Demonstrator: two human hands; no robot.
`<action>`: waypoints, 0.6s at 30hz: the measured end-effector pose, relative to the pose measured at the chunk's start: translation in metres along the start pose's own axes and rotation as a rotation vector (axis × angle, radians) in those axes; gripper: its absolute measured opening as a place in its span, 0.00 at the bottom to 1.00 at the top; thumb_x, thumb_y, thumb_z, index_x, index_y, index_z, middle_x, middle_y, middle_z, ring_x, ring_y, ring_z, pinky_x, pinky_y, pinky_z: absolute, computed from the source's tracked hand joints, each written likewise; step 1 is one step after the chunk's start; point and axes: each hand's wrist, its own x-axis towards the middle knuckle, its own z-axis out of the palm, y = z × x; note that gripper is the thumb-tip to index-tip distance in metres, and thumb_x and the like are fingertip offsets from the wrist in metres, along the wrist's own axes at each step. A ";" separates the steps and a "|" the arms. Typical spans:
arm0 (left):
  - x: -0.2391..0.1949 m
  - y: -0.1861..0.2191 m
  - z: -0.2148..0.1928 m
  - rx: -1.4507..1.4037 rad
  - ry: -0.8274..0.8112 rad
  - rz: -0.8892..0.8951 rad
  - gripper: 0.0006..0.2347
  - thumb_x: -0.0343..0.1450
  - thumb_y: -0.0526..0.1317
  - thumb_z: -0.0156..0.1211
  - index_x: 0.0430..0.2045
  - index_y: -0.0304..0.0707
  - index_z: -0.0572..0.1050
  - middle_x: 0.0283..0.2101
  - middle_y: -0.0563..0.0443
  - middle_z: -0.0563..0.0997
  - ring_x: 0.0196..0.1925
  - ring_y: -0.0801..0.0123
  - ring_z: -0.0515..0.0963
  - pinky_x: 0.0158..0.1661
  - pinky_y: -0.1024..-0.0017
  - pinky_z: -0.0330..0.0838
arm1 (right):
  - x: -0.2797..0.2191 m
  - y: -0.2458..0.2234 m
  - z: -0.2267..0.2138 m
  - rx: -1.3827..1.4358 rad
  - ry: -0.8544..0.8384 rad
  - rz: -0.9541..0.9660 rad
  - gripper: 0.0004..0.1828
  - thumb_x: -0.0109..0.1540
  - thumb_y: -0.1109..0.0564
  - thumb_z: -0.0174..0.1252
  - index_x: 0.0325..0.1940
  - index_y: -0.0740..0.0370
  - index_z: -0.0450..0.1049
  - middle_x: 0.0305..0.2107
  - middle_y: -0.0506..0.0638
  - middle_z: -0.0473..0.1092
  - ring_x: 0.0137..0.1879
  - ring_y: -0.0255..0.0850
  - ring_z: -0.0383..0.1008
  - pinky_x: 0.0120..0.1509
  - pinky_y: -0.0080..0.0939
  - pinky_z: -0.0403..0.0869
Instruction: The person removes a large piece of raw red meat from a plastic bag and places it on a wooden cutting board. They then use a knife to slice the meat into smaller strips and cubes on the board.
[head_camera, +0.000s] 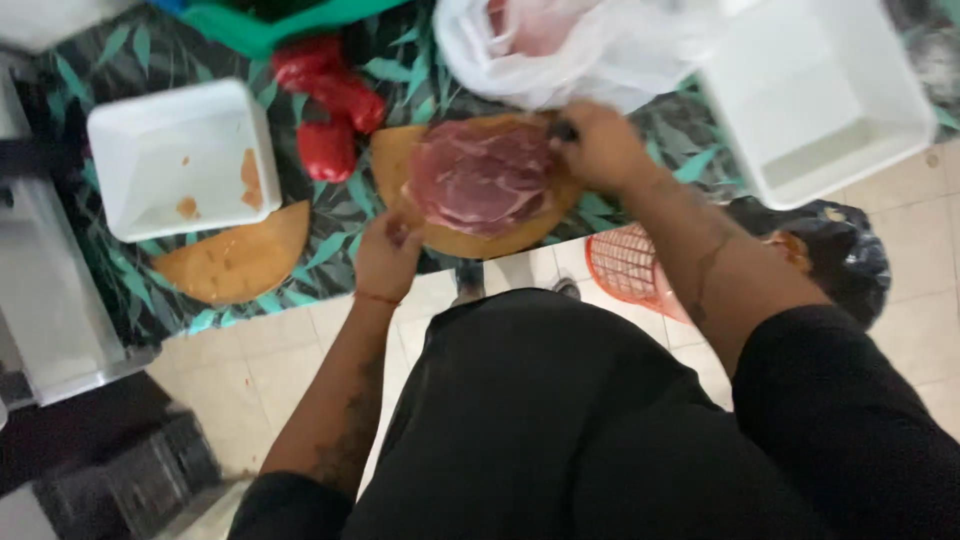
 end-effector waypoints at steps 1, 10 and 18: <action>0.009 -0.006 0.001 -0.001 -0.001 -0.027 0.18 0.63 0.44 0.66 0.45 0.39 0.76 0.43 0.37 0.81 0.46 0.46 0.81 0.49 0.53 0.74 | 0.007 0.003 -0.004 0.005 -0.026 -0.006 0.14 0.61 0.48 0.61 0.46 0.57 0.74 0.38 0.55 0.74 0.48 0.59 0.76 0.52 0.57 0.74; 0.042 -0.024 -0.017 0.127 -0.224 0.106 0.24 0.65 0.55 0.61 0.51 0.43 0.71 0.45 0.44 0.74 0.50 0.47 0.76 0.48 0.54 0.74 | -0.003 -0.013 -0.020 -0.040 -0.012 0.096 0.14 0.63 0.57 0.57 0.52 0.64 0.71 0.39 0.61 0.71 0.47 0.66 0.73 0.47 0.61 0.75; 0.114 0.048 -0.007 0.378 -0.057 0.893 0.23 0.67 0.57 0.63 0.51 0.45 0.74 0.54 0.42 0.73 0.58 0.50 0.74 0.49 0.58 0.76 | -0.086 -0.043 -0.005 0.045 -0.078 0.623 0.20 0.62 0.45 0.58 0.53 0.58 0.71 0.40 0.62 0.72 0.47 0.66 0.75 0.49 0.65 0.74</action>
